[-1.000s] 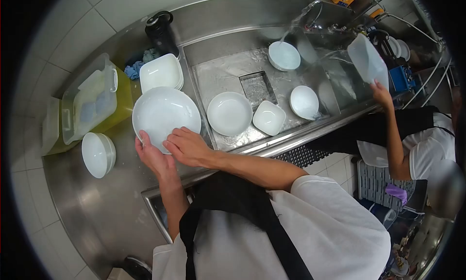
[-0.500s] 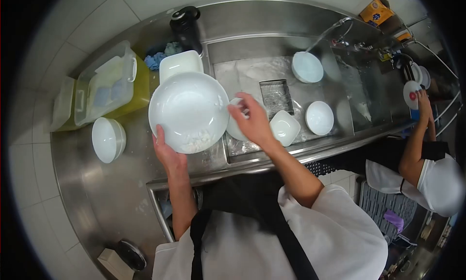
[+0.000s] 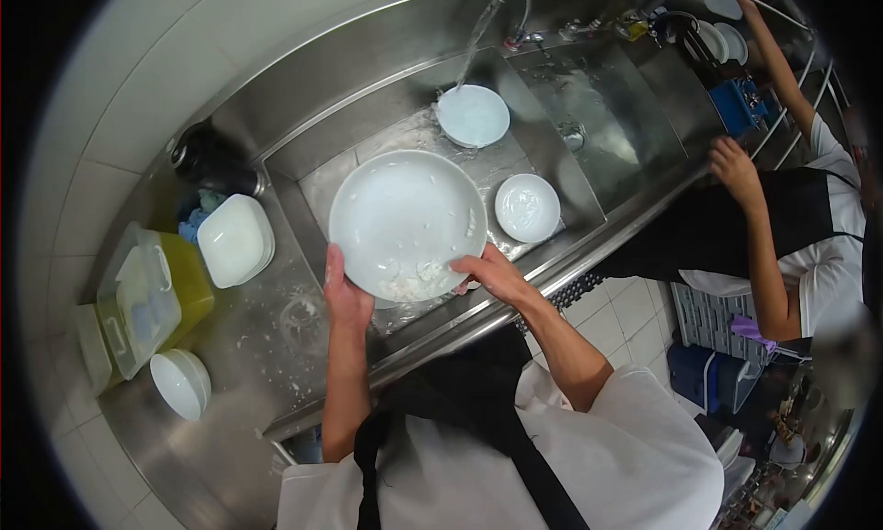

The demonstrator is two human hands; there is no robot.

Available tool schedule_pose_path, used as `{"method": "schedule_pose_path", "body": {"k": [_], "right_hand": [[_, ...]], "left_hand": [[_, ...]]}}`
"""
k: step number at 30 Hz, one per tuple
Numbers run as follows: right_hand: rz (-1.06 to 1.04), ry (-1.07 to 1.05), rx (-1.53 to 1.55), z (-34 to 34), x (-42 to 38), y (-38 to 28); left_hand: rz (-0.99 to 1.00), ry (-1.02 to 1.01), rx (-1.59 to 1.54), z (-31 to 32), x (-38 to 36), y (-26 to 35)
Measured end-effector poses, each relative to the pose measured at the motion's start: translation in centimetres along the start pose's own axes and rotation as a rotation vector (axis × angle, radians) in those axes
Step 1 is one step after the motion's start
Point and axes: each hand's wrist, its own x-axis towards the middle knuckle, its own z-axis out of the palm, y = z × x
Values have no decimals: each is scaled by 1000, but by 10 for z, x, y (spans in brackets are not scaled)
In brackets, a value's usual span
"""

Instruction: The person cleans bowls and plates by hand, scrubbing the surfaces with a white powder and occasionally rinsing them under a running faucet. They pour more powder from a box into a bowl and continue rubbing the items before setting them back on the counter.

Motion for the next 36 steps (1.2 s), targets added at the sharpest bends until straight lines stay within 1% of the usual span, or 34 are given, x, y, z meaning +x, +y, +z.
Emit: {"method": "schedule_pose_path", "body": {"k": [1,2,3,4,6,7,9,10,11,13,14,16,17,19,20,22,23,24,25,26,27,29,30,32,33,35,36], "right_hand": [[46,57,88,-13,-3,4],[69,112,168,-27,-5,7],[78,91,161,-42,-8,9],[96,116,208,-59,-12,12],[112,203,267,-75,-16,16],[96,269,275,-80,-17,15],[139,270,227,-99,-17,16],[144,307,222,-108,-18,17],[146,343,214,-116,-19,16],[167,331,209,-126,-16,9],[167,312,221,-128,-19,4],[159,271,221,-136,-20,-2],[159,270,218,-140,-22,0],[153,285,231,-145,-23,2],[154,282,227,-148,-21,4],[138,305,248,-145,-22,2],[141,294,245,-145,-20,-1],[148,284,248,-144,-18,-2],[154,272,251,-143,-15,-3],[159,259,248,-143,-11,-3],[159,251,238,-142,-6,-4],[160,235,225,-139,3,-7],[150,243,226,-135,5,-10],[144,274,218,-124,8,-17],[148,266,211,-121,6,-19],[62,200,208,-115,5,-23],[67,196,203,-108,2,-25]], "left_hand": [[-19,-81,-35,2,-2,-6],[-9,-69,-40,-17,-6,-16],[-162,149,173,-58,-11,-31],[-314,371,379,-90,-16,-46],[-579,740,349,-119,-25,-68],[-565,759,337,-132,-19,-80],[-660,845,348,-151,-10,-97],[-636,847,428,-153,-3,-102],[-634,866,414,-157,4,-102],[-663,860,440,-203,20,-108],[-656,873,435,-209,20,-110],[-828,819,852,-210,27,-113],[-827,818,849,-211,25,-114],[-723,757,867,-207,18,-113],[-723,759,863,-205,19,-114],[-416,852,790,-192,9,-111],[-411,862,784,-185,7,-107],[-147,832,1258,-174,4,-100],[141,759,1717,-156,2,-91],[47,796,1615,-106,1,-71],[45,811,1612,-89,1,-62],[208,735,1658,-73,5,-50],[206,744,1656,-67,7,-45],[645,458,1732,-61,9,-34],[643,471,1728,-53,6,-23],[886,49,1953,-31,-5,6],[883,57,1951,-27,-18,19]]}}
